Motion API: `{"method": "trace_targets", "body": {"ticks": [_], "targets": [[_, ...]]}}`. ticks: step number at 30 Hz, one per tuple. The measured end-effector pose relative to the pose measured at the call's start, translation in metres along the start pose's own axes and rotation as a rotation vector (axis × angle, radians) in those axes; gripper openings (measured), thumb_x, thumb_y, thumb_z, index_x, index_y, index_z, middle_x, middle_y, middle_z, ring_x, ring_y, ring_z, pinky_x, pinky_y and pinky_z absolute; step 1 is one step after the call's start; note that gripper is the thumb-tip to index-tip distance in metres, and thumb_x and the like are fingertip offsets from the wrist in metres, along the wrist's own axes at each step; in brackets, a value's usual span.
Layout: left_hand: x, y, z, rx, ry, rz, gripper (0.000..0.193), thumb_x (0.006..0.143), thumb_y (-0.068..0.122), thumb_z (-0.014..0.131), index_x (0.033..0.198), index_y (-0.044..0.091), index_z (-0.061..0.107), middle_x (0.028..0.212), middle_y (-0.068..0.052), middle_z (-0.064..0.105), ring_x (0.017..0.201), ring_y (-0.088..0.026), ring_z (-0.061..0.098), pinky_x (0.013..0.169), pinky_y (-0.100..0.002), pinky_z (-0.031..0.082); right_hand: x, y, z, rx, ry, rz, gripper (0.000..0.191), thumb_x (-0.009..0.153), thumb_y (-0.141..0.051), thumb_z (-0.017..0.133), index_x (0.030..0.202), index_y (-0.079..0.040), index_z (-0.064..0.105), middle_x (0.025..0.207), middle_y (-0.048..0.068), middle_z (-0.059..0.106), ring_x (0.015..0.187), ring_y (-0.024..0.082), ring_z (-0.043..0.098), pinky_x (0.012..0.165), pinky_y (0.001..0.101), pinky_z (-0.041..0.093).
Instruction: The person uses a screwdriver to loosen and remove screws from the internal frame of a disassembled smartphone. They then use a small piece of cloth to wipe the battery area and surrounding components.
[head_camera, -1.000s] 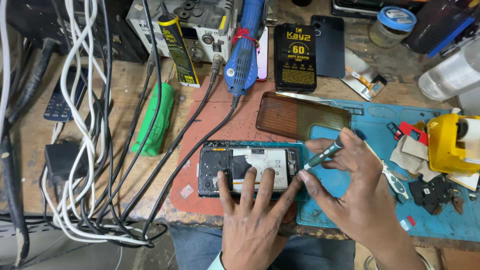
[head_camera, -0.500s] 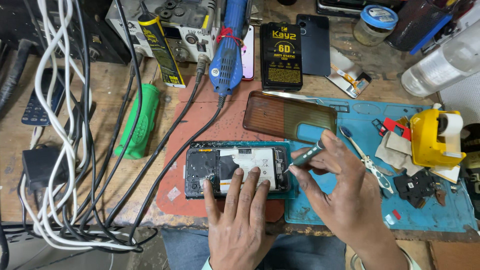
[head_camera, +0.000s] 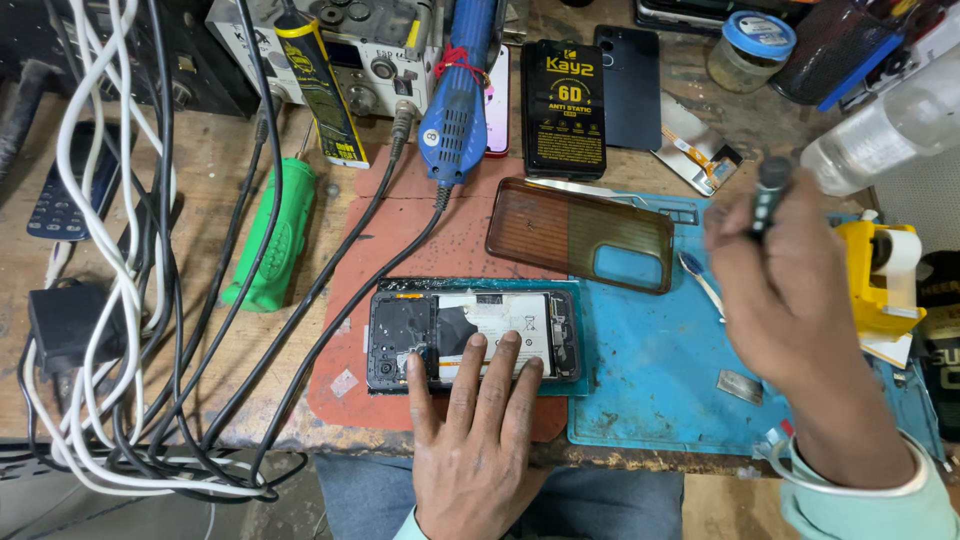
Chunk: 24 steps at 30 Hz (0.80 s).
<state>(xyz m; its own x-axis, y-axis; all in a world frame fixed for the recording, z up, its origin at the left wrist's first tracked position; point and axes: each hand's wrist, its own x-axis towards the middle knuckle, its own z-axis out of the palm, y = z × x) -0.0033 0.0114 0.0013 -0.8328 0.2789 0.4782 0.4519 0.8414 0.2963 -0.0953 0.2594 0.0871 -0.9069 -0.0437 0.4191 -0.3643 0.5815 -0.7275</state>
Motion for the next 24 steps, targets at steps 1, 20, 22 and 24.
{"method": "trace_targets", "body": {"ticks": [1, 20, 22, 24], "targets": [[-0.001, 0.000, 0.000, 0.003, 0.007, 0.001, 0.082, 0.056, 0.030, 0.080, 0.133, 0.010, 0.060, 0.148, -0.012, 0.053, 0.141, -0.035, 0.044, 0.115, -0.076, 0.012, 0.006, -0.001, 0.006, -0.022, -0.074, -0.068, 0.017, 0.100, 0.004, 0.057, 0.107, -0.002, 0.043, 0.095, 0.013, 0.065, 0.077, 0.017, 0.061, 0.066, 0.0341, 0.050], [-0.012, -0.004, 0.021, 0.115, 0.240, 0.128, 0.047, 0.095, 0.033, 0.076, 0.138, 0.021, 0.060, 0.156, -0.008, 0.052, 0.144, -0.029, 0.053, 0.124, -0.064, 0.023, 0.049, -0.013, 0.113, -0.712, -0.244, -0.310, 0.023, 0.097, -0.015, 0.066, 0.107, 0.002, 0.054, 0.070, 0.020, 0.067, 0.070, 0.041, 0.070, 0.059, 0.0514, 0.054], [-0.015, -0.005, 0.023, 0.142, 0.293, 0.163, 0.039, 0.103, 0.038, 0.075, 0.137, 0.024, 0.061, 0.154, -0.007, 0.054, 0.141, -0.027, 0.057, 0.125, -0.063, 0.025, 0.048, -0.012, 0.113, -0.717, -0.230, -0.336, 0.023, 0.096, -0.012, 0.065, 0.109, 0.002, 0.054, 0.071, 0.022, 0.066, 0.071, 0.042, 0.069, 0.060, 0.0516, 0.055], [-0.019, -0.008, 0.022, 0.148, 0.272, 0.188, 0.039, 0.101, 0.040, 0.074, 0.136, 0.026, 0.064, 0.150, -0.007, 0.058, 0.136, -0.027, 0.061, 0.123, -0.063, 0.026, 0.049, -0.010, 0.112, -0.640, -0.217, -0.340, 0.021, 0.096, -0.011, 0.065, 0.105, 0.003, 0.051, 0.078, 0.024, 0.067, 0.076, 0.043, 0.069, 0.063, 0.0520, 0.055]]}}
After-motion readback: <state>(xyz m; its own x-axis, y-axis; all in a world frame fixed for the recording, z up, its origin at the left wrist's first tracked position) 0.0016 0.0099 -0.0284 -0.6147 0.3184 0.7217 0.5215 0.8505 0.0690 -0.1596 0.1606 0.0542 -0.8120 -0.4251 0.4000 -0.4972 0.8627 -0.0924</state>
